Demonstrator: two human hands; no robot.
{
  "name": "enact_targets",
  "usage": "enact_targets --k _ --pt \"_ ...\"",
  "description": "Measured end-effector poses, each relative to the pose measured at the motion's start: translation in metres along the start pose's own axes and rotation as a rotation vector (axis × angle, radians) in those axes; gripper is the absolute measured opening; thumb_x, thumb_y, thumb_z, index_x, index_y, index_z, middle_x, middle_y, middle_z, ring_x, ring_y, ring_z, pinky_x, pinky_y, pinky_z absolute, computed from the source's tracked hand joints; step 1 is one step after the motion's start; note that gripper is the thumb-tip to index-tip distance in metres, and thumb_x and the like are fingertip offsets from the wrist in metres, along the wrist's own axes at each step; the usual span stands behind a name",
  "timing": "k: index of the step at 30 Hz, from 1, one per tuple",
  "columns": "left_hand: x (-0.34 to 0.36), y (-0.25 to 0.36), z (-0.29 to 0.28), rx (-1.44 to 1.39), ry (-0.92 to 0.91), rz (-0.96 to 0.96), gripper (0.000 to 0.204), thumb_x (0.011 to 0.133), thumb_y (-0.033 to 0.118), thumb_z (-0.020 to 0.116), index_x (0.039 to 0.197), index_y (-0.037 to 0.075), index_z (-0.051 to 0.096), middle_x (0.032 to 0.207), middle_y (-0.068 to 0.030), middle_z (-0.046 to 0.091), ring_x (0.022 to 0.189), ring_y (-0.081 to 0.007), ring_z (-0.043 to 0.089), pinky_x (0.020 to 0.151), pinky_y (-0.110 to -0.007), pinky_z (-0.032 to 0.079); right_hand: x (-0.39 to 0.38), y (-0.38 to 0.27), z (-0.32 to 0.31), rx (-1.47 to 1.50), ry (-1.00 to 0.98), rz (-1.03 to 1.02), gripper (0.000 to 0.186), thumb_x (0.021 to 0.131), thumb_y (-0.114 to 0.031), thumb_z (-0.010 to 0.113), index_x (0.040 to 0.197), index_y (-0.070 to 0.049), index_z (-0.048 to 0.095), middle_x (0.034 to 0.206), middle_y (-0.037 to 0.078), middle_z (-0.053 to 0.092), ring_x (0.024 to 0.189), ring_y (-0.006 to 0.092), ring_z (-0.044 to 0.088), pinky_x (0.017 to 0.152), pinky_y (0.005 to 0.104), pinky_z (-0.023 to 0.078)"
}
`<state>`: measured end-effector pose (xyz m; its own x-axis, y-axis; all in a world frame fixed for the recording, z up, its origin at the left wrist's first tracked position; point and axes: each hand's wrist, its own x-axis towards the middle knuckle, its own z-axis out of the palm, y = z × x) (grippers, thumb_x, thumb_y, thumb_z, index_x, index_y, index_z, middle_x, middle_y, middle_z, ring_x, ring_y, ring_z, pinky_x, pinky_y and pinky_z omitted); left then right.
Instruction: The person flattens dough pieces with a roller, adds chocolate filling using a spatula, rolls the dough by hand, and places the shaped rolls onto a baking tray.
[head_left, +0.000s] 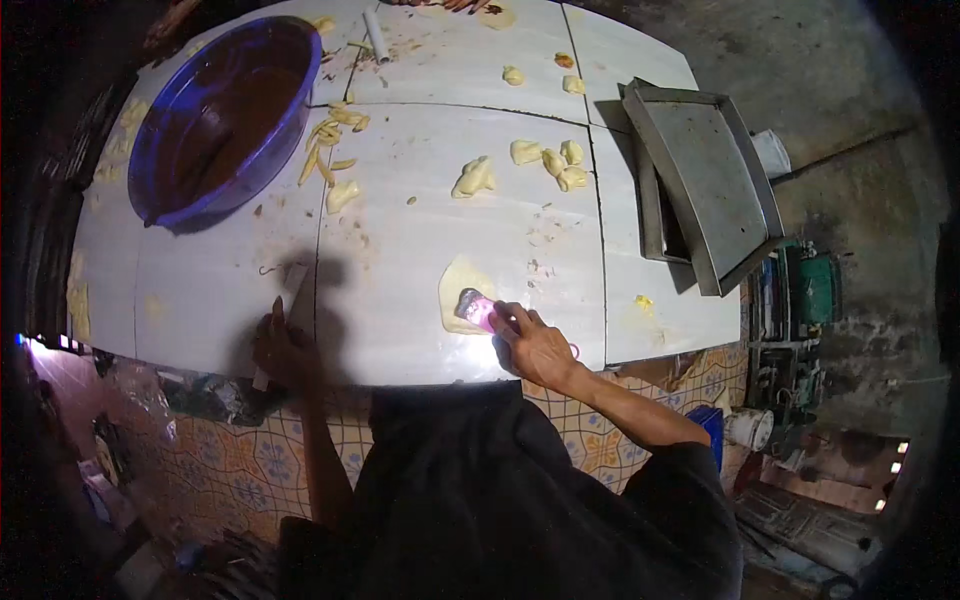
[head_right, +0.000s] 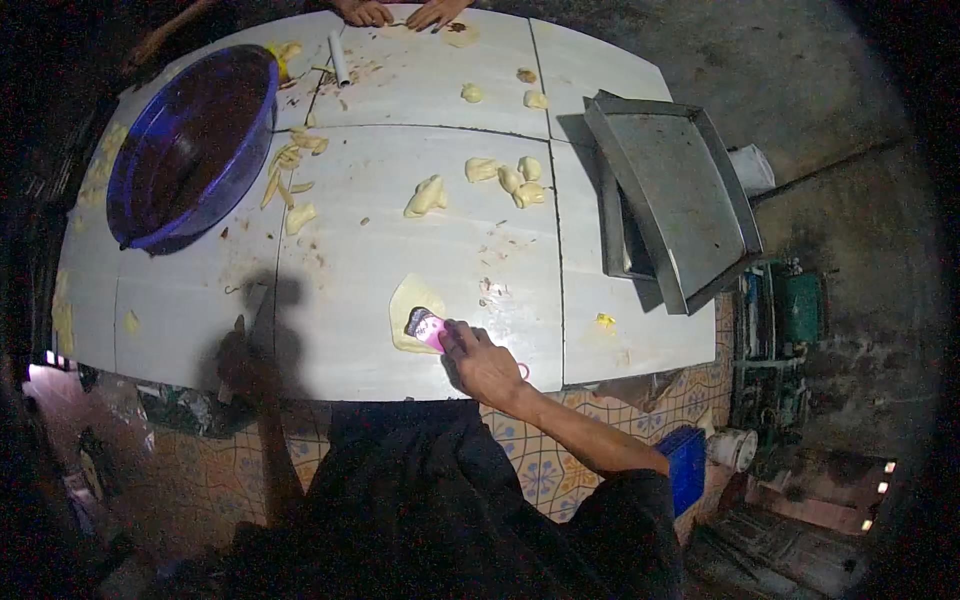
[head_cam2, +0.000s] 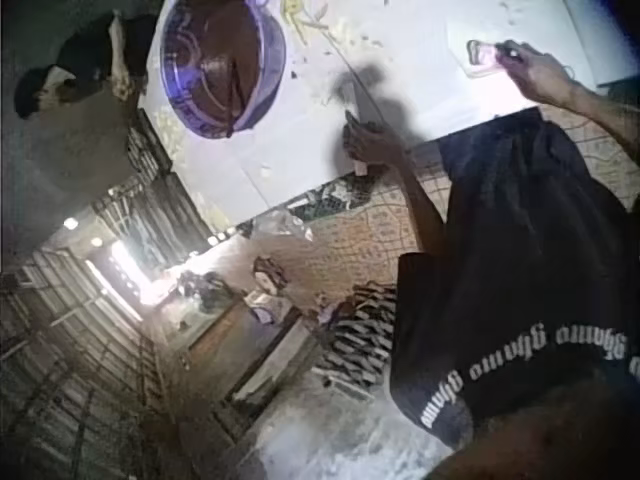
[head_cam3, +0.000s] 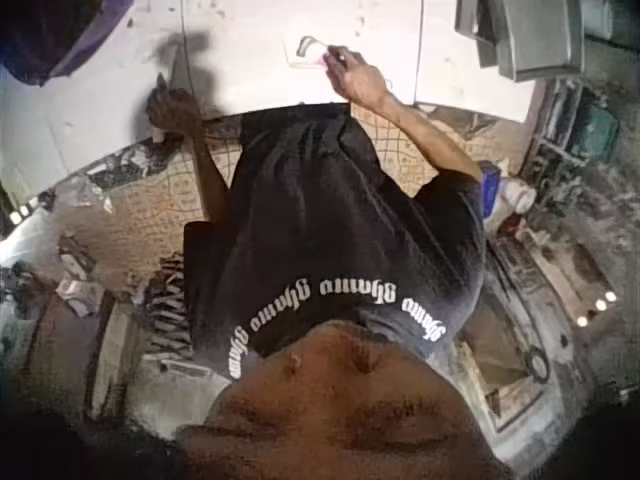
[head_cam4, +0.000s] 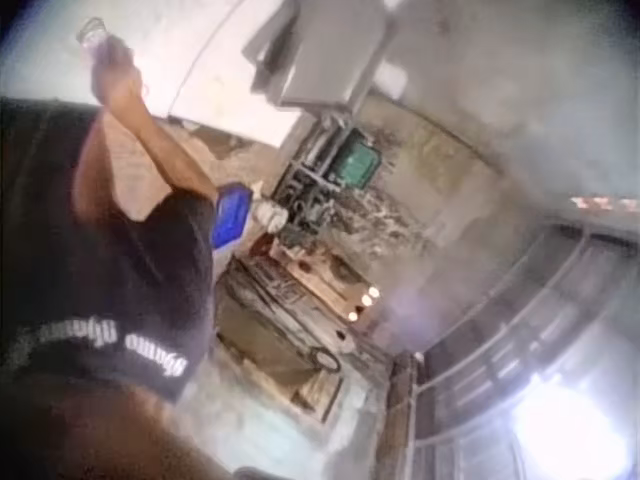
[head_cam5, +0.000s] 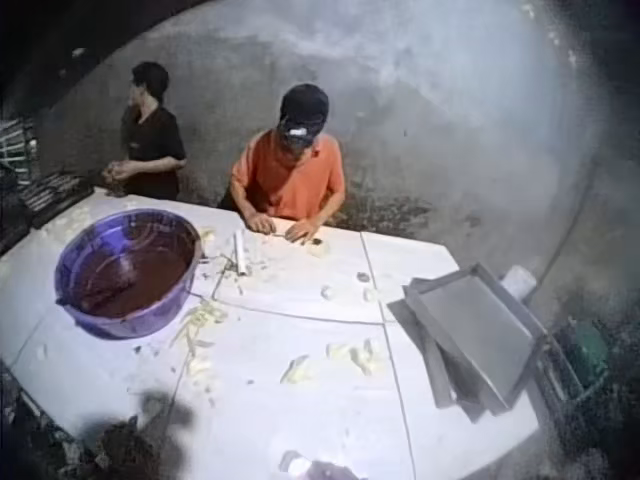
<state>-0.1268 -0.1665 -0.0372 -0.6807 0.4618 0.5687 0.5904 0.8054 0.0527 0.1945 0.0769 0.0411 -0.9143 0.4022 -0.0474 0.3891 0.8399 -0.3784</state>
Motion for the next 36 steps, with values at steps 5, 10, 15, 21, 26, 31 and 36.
enact_targets --k 5,10,15,21,26,31,36 --pt "0.002 0.001 -0.017 -0.014 -0.111 -0.081 0.043 0.095 0.014 0.054 0.137 0.019 0.061 0.121 -0.0123 0.065 0.111 -0.0319 0.061 0.097 -0.049 0.045 0.017 0.020 -0.072 0.264 -0.323 0.095 0.029 0.092 -0.031 0.070 0.111 -0.009 0.075 0.092 0.020 0.068 0.095 0.0345 0.062 0.082 0.0425 0.053" --pt "-0.028 -0.013 0.027 -0.028 -0.005 -0.160 0.045 0.094 0.015 0.058 0.138 0.018 0.059 0.126 -0.0135 0.063 0.119 -0.0335 0.057 0.105 -0.051 0.041 0.028 0.096 -0.114 -0.025 -0.271 0.251 0.043 0.084 -0.029 0.080 0.118 -0.004 0.073 0.113 0.019 0.071 0.098 0.0343 0.070 0.084 0.0416 0.055" --pt "0.002 0.019 -0.012 0.003 -0.224 -0.183 0.050 0.084 0.008 0.065 0.134 0.013 0.060 0.126 -0.0141 0.063 0.120 -0.0340 0.057 0.108 -0.053 0.039 0.171 0.032 -0.096 0.247 -0.048 0.075 0.030 0.088 -0.017 0.075 0.111 0.002 0.071 0.103 0.020 0.070 0.087 0.0317 0.069 0.075 0.0384 0.056" --pt "-0.001 0.011 -0.008 -0.193 -0.211 -0.206 0.059 0.080 0.004 0.063 0.138 0.015 0.058 0.120 -0.0151 0.064 0.116 -0.0355 0.057 0.103 -0.053 0.040 0.364 -0.027 0.011 0.272 0.239 -0.471 0.027 0.083 -0.010 0.068 0.108 0.001 0.072 0.103 0.021 0.071 0.098 0.0383 0.067 0.090 0.0439 0.055" --pt "0.031 0.021 -0.018 -0.229 -0.260 -0.204 0.062 0.083 0.006 0.065 0.144 0.015 0.054 0.122 -0.0169 0.059 0.116 -0.0390 0.055 0.106 -0.055 0.037 0.375 -0.040 -0.004 0.275 0.019 -0.327 0.026 0.080 -0.005 0.067 0.104 0.002 0.072 0.096 0.022 0.071 0.088 0.0375 0.070 0.084 0.0436 0.056" --pt "0.060 0.050 -0.029 -0.682 -0.108 -0.167 0.049 0.084 0.000 0.063 0.131 0.010 0.063 0.126 -0.0164 0.058 0.122 -0.0386 0.050 0.106 -0.058 0.035 0.242 -0.006 -0.055 0.436 -0.056 -0.205 0.018 0.083 -0.004 0.072 0.100 -0.002 0.075 0.085 0.012 0.074 0.075 0.0172 0.068 0.071 0.0345 0.055" --pt "0.052 0.139 -0.036 -1.061 -0.433 0.249 0.033 0.082 0.004 0.070 0.115 0.005 0.070 0.106 -0.0127 0.066 0.107 -0.0359 0.057 0.098 -0.047 0.045 0.128 0.009 -0.036 0.524 -0.050 -0.163 0.017 0.078 -0.010 0.075 0.094 -0.005 0.073 0.097 0.013 0.073 0.091 0.0311 0.070 0.081 0.0394 0.056"
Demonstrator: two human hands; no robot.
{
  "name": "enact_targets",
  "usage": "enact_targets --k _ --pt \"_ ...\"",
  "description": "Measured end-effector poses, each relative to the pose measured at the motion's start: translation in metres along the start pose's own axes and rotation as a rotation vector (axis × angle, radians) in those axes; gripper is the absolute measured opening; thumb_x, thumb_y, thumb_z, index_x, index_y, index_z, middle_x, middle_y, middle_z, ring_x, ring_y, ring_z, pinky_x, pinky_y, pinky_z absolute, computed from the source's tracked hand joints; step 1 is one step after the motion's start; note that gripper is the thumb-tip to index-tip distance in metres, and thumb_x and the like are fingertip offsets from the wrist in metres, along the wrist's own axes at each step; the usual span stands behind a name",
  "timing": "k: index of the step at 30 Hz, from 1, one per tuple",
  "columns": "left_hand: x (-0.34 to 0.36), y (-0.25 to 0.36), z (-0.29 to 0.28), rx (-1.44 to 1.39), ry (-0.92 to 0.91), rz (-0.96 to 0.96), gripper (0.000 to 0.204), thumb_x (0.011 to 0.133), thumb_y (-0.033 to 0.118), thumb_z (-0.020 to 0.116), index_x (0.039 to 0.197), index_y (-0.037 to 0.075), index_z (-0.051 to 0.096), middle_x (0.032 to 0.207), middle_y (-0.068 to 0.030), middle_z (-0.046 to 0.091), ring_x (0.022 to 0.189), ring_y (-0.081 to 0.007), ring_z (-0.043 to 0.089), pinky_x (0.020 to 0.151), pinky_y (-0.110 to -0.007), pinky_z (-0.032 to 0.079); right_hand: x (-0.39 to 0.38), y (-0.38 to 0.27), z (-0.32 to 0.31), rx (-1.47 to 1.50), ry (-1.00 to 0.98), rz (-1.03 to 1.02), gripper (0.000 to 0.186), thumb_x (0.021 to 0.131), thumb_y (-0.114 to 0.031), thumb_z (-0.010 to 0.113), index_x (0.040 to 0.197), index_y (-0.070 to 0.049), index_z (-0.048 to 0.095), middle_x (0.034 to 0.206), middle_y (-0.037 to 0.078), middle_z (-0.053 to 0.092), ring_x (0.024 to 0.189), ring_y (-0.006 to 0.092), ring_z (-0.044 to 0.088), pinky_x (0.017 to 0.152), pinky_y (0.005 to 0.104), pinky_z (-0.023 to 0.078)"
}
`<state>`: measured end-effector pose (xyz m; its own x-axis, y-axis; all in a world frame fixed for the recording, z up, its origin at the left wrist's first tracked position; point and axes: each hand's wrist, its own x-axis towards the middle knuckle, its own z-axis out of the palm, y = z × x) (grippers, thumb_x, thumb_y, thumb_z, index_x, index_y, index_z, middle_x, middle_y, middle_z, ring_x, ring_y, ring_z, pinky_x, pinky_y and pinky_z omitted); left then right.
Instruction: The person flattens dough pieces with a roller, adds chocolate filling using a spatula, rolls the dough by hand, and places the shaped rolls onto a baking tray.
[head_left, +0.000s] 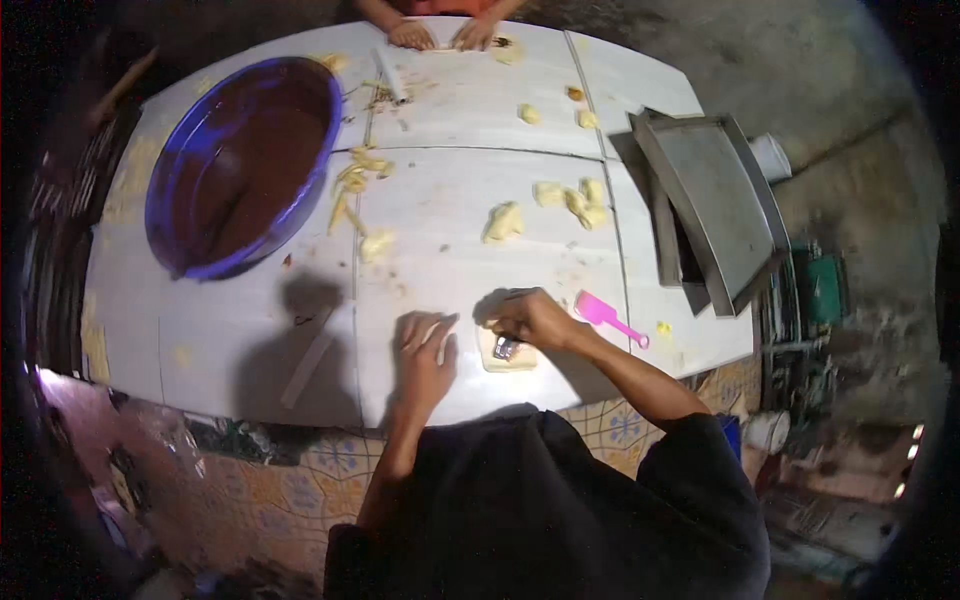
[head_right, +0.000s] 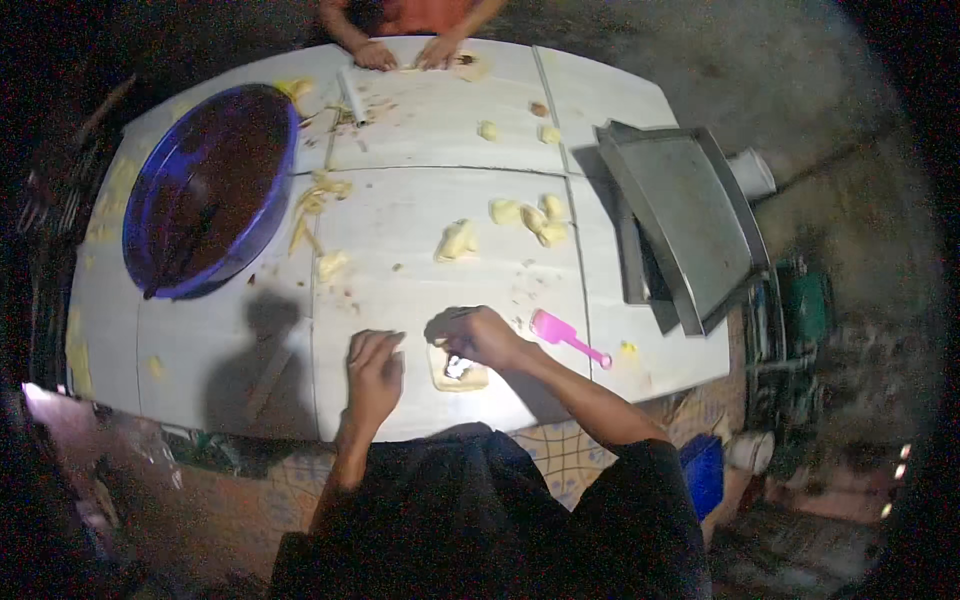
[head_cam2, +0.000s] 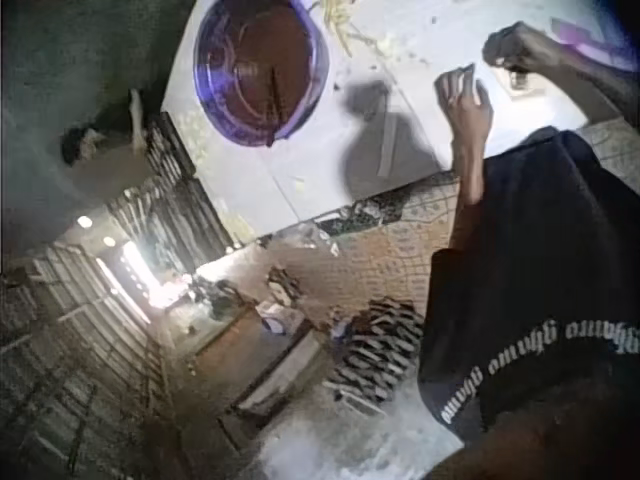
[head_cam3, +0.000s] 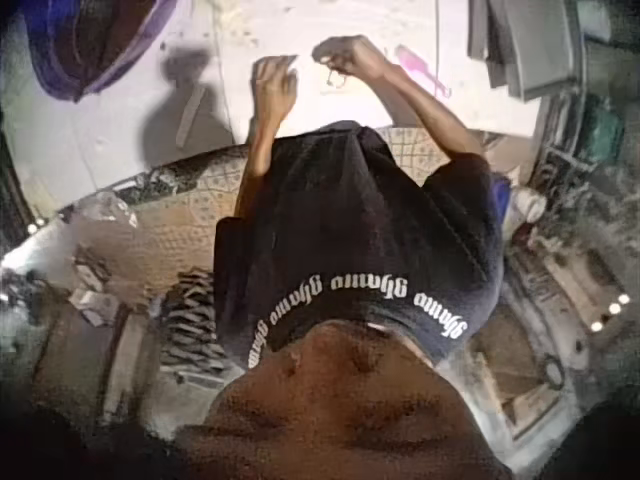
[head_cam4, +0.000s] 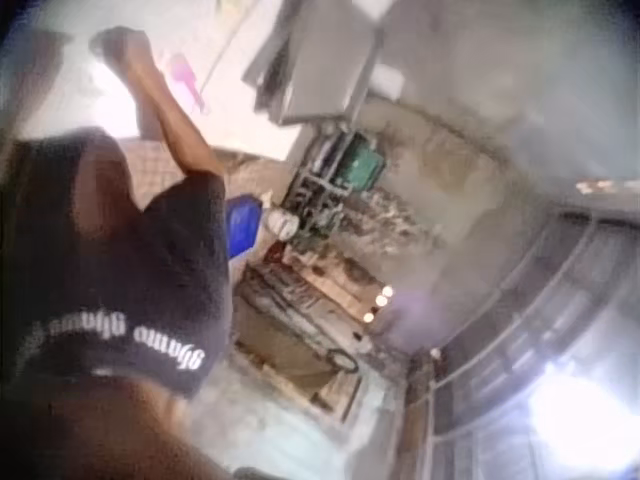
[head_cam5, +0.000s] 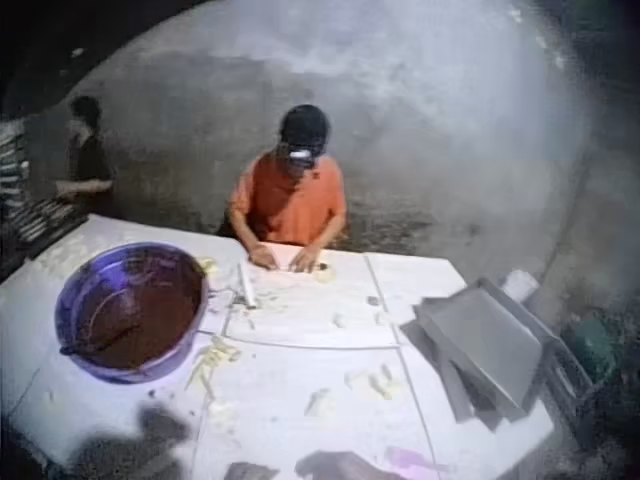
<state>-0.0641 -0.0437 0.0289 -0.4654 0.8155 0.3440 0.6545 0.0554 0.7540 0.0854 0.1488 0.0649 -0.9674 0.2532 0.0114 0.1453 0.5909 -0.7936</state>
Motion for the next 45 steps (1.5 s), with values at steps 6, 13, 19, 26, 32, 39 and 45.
enact_targets --k 6,13,19,26,32,39,45 --pt "0.007 0.009 0.066 0.172 -0.093 0.052 0.021 0.087 0.011 0.071 0.108 0.009 0.075 0.111 -0.0076 0.064 0.115 -0.0294 0.051 0.099 -0.047 0.038 -0.030 0.039 0.027 -0.285 0.295 -0.112 0.020 0.071 -0.006 0.072 0.091 -0.007 0.075 0.087 0.009 0.069 0.091 0.0316 0.063 0.079 0.0410 0.055" --pt "-0.009 0.002 0.077 0.225 -0.056 0.103 0.011 0.081 0.017 0.077 0.091 0.012 0.077 0.111 -0.0079 0.062 0.115 -0.0316 0.052 0.097 -0.046 0.040 -0.052 0.047 0.041 -0.137 0.258 -0.132 0.006 0.075 -0.003 0.071 0.081 -0.003 0.071 0.084 0.013 0.067 0.086 0.0344 0.060 0.077 0.0424 0.052" --pt "-0.040 0.026 0.062 0.191 -0.025 0.141 0.017 0.078 0.013 0.078 0.094 0.008 0.076 0.124 -0.0136 0.056 0.120 -0.0362 0.050 0.101 -0.048 0.040 -0.080 0.028 0.048 -0.096 0.333 -0.197 0.012 0.076 -0.005 0.074 0.089 -0.002 0.072 0.094 0.013 0.066 0.092 0.0326 0.059 0.080 0.0417 0.052" --pt "-0.038 0.038 0.060 0.227 -0.139 0.262 0.014 0.080 0.005 0.072 0.093 0.004 0.068 0.112 -0.0169 0.055 0.113 -0.0378 0.050 0.094 -0.051 0.041 -0.099 0.033 0.065 -0.142 0.293 -0.201 0.016 0.079 -0.002 0.074 0.094 -0.002 0.071 0.096 0.011 0.063 0.092 0.0302 0.058 0.080 0.0407 0.052" --pt "-0.015 0.029 0.080 0.219 0.047 0.035 0.017 0.083 -0.003 0.063 0.099 0.003 0.062 0.104 -0.0163 0.055 0.107 -0.0367 0.048 0.092 -0.051 0.038 -0.064 0.025 0.041 0.095 0.462 0.036 0.022 0.081 0.004 0.061 0.101 0.001 0.070 0.098 0.020 0.064 0.095 0.0373 0.061 0.082 0.0440 0.052" --pt "-0.008 0.051 0.062 0.355 -0.037 0.218 0.034 0.076 0.000 0.066 0.110 0.003 0.066 0.115 -0.0147 0.056 0.113 -0.0374 0.049 0.101 -0.052 0.037 -0.085 0.034 0.044 -0.226 0.300 -0.078 0.035 0.079 0.001 0.067 0.115 0.003 0.066 0.124 0.022 0.059 0.107 0.0367 0.060 0.091 0.0419 0.053" --pt "-0.021 0.003 0.074 0.358 -0.140 0.270 0.022 0.084 0.001 0.064 0.106 -0.002 0.065 0.131 -0.0243 0.049 0.124 -0.0419 0.045 0.102 -0.056 0.037 -0.073 0.051 0.061 -0.140 0.280 0.029 0.033 0.085 -0.007 0.070 0.115 0.001 0.061 0.121 0.021 0.060 0.110 0.0390 0.058 0.094 0.0475 0.050"
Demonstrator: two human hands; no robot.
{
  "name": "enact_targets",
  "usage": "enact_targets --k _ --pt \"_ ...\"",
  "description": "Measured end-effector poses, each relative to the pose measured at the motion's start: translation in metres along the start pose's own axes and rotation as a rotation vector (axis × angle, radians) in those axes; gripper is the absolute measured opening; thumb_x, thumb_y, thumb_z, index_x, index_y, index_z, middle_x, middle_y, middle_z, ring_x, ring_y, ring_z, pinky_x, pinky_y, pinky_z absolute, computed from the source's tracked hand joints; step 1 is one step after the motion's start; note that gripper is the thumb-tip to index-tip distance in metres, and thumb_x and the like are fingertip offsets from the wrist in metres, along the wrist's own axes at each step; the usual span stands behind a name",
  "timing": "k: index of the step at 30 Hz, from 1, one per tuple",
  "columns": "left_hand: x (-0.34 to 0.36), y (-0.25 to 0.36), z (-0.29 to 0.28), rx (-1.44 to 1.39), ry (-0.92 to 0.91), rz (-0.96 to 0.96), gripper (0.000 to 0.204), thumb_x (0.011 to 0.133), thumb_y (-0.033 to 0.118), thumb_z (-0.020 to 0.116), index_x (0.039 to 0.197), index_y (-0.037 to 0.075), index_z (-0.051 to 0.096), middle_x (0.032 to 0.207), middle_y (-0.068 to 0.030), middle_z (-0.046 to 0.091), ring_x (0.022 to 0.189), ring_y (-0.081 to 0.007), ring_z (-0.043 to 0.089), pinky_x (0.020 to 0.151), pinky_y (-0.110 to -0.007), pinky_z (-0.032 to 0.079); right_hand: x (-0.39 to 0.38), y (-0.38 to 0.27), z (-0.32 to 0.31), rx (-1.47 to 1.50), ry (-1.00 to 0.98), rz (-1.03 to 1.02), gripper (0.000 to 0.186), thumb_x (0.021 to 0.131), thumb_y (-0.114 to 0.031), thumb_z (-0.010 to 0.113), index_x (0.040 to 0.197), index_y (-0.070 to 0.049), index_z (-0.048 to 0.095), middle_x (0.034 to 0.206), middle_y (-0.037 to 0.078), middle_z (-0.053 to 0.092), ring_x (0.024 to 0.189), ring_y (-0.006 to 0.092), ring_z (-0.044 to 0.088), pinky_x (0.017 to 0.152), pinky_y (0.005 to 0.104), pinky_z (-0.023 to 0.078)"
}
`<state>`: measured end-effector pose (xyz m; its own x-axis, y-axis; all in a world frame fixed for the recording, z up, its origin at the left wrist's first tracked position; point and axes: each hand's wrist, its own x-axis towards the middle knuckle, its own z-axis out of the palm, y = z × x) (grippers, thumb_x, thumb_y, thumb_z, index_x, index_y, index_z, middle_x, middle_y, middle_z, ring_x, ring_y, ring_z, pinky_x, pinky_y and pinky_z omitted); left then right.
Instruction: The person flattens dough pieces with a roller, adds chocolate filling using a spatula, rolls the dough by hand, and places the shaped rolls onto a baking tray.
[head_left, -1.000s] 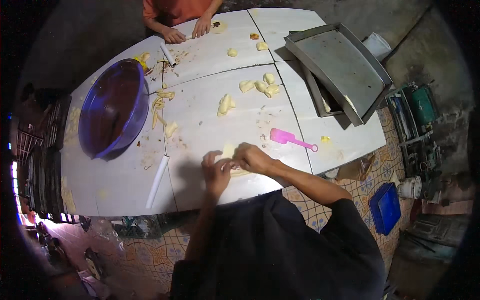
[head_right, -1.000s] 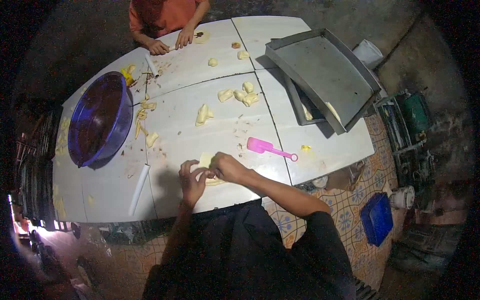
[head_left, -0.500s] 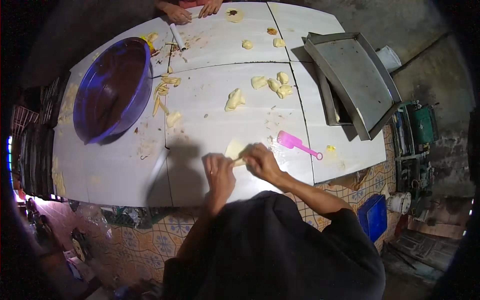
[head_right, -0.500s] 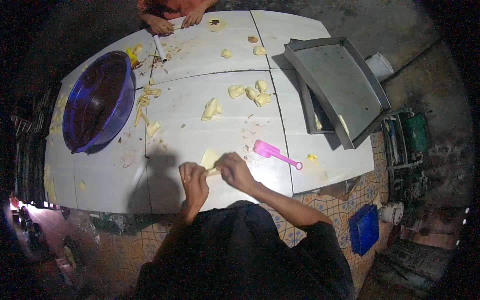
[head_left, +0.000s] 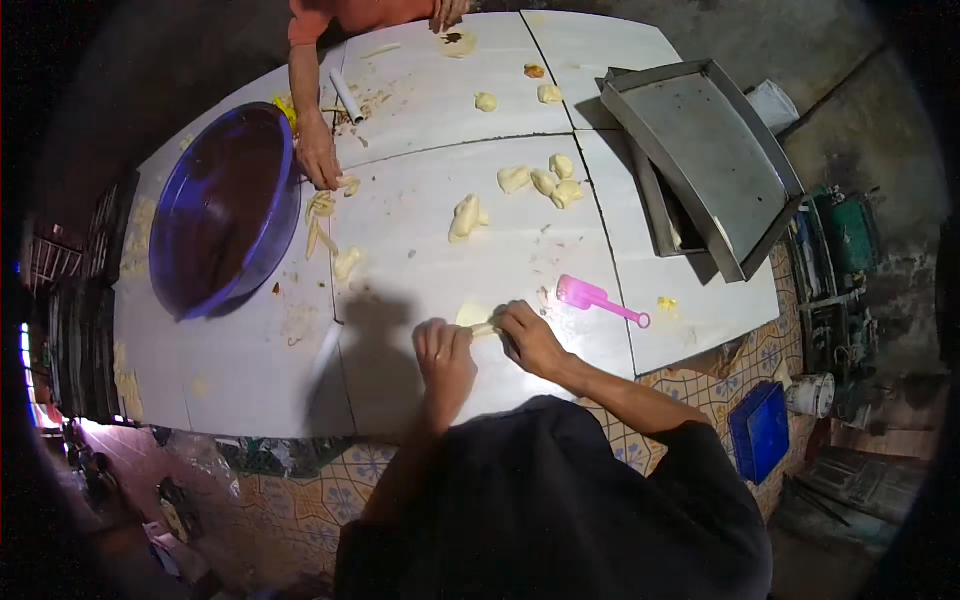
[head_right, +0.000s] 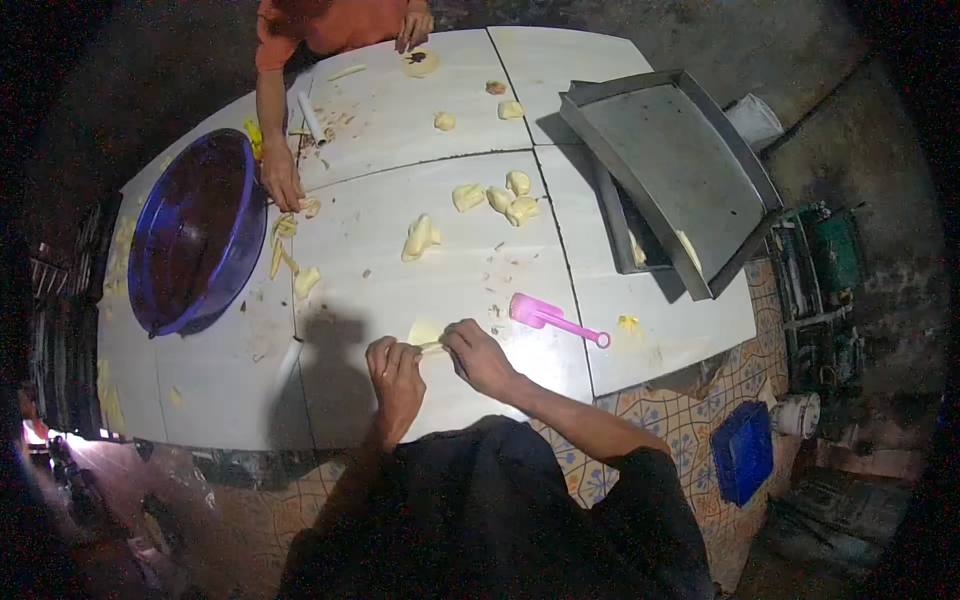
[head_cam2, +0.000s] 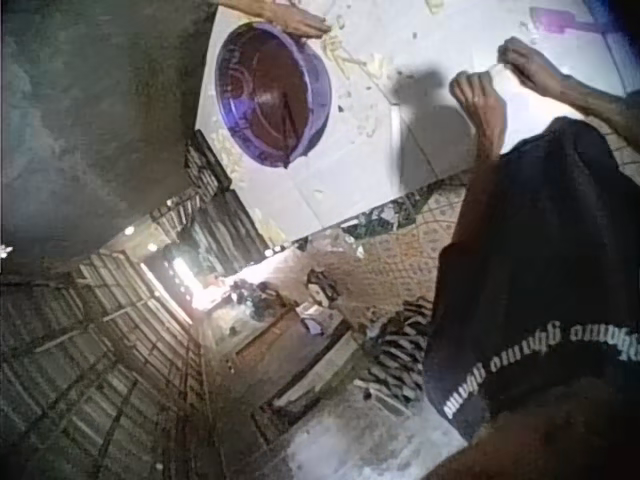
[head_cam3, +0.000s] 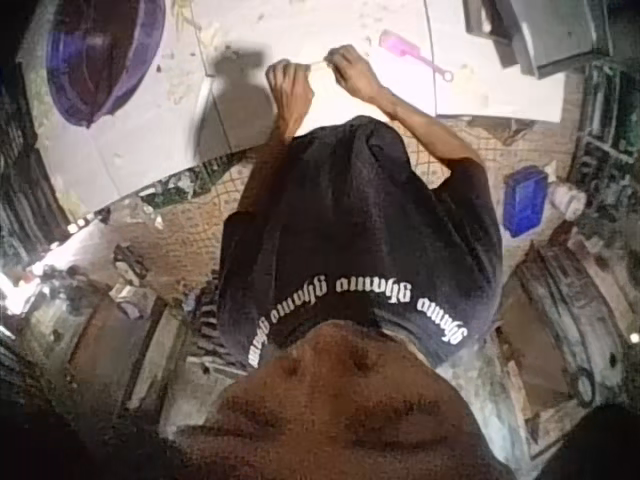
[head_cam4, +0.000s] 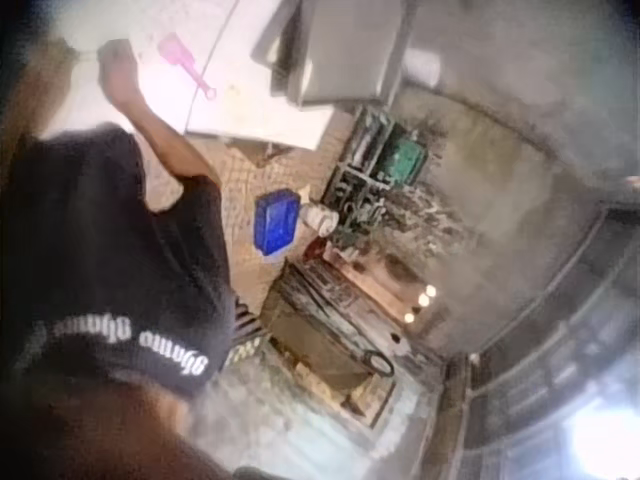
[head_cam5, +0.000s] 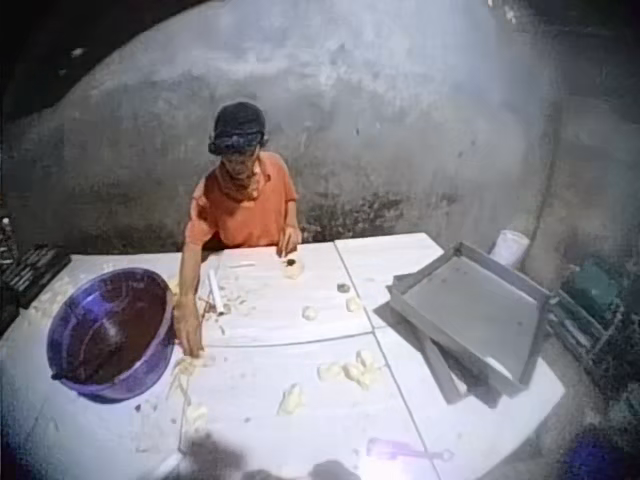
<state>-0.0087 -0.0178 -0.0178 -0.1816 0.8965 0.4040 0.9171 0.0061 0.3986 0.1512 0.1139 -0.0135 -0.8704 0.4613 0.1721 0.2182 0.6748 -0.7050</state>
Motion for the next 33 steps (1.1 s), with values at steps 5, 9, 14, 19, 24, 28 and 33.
enact_targets --k 5,9,14,19,24,28,33 --pt "0.003 0.034 -0.009 0.080 -0.127 -0.209 0.049 0.101 0.021 0.048 0.142 -0.005 0.047 0.159 -0.0325 0.023 0.150 -0.0508 0.015 0.118 -0.066 0.014 -0.015 -0.027 -0.001 -0.144 0.282 0.099 0.047 0.088 -0.012 0.067 0.133 0.001 0.058 0.146 0.021 0.050 0.134 0.0416 0.047 0.106 0.0490 0.044" --pt "0.060 0.011 0.005 0.203 -0.332 -0.399 0.067 0.107 0.031 0.032 0.155 -0.012 0.015 0.163 -0.0326 0.010 0.153 -0.0462 0.006 0.120 -0.065 0.003 0.040 -0.011 0.012 -0.458 0.164 0.266 0.063 0.102 -0.034 0.042 0.153 0.001 0.033 0.159 0.031 0.026 0.150 0.0444 0.024 0.119 0.0546 0.022" --pt "0.101 -0.041 0.010 -0.172 -0.100 -0.408 0.063 0.108 0.028 0.035 0.158 -0.004 0.015 0.167 -0.0205 0.015 0.155 -0.0379 0.007 0.123 -0.059 0.005 0.106 0.022 -0.016 0.024 0.444 0.205 0.049 0.106 -0.029 0.038 0.140 0.005 0.050 0.147 0.034 0.042 0.140 0.0465 0.038 0.116 0.0502 0.032" --pt "0.066 -0.022 -0.012 -0.362 -0.136 -0.176 0.071 0.082 0.007 0.074 0.147 0.001 0.045 0.127 -0.0152 0.065 0.126 -0.0406 0.053 0.105 -0.054 0.039 0.041 0.002 -0.030 -0.058 0.241 0.062 0.038 0.091 -0.011 0.067 0.128 -0.002 0.062 0.131 0.019 0.061 0.121 0.0373 0.057 0.101 0.0452 0.049" --pt "0.063 -0.019 -0.008 -0.614 -0.065 -0.262 0.056 0.083 -0.001 0.067 0.138 0.000 0.054 0.108 -0.0143 0.071 0.104 -0.0366 0.065 0.091 -0.044 0.052 0.030 -0.002 -0.026 0.260 0.140 0.115 0.035 0.083 0.003 0.063 0.118 0.001 0.066 0.115 0.016 0.065 0.108 0.0360 0.060 0.094 0.0436 0.050" --pt "-0.009 0.017 -0.037 -0.528 -0.313 -0.152 0.052 0.086 -0.001 0.065 0.136 0.001 0.055 0.121 -0.0179 0.066 0.116 -0.0372 0.060 0.099 -0.047 0.049 -0.038 -0.039 -0.053 0.492 -0.075 0.080 0.041 0.083 0.006 0.061 0.123 0.002 0.065 0.120 0.020 0.064 0.118 0.0361 0.058 0.102 0.0429 0.047" --pt "-0.064 0.050 -0.047 -0.524 -0.303 -0.131 0.053 0.086 0.005 0.067 0.137 0.001 0.055 0.132 -0.0234 0.058 0.124 -0.0410 0.052 0.108 -0.049 0.040 -0.129 -0.026 -0.062 0.303 0.204 0.290 0.054 0.089 0.003 0.053 0.142 0.003 0.049 0.138 0.027 0.055 0.127 0.0414 0.053 0.111 0.0442 0.042"
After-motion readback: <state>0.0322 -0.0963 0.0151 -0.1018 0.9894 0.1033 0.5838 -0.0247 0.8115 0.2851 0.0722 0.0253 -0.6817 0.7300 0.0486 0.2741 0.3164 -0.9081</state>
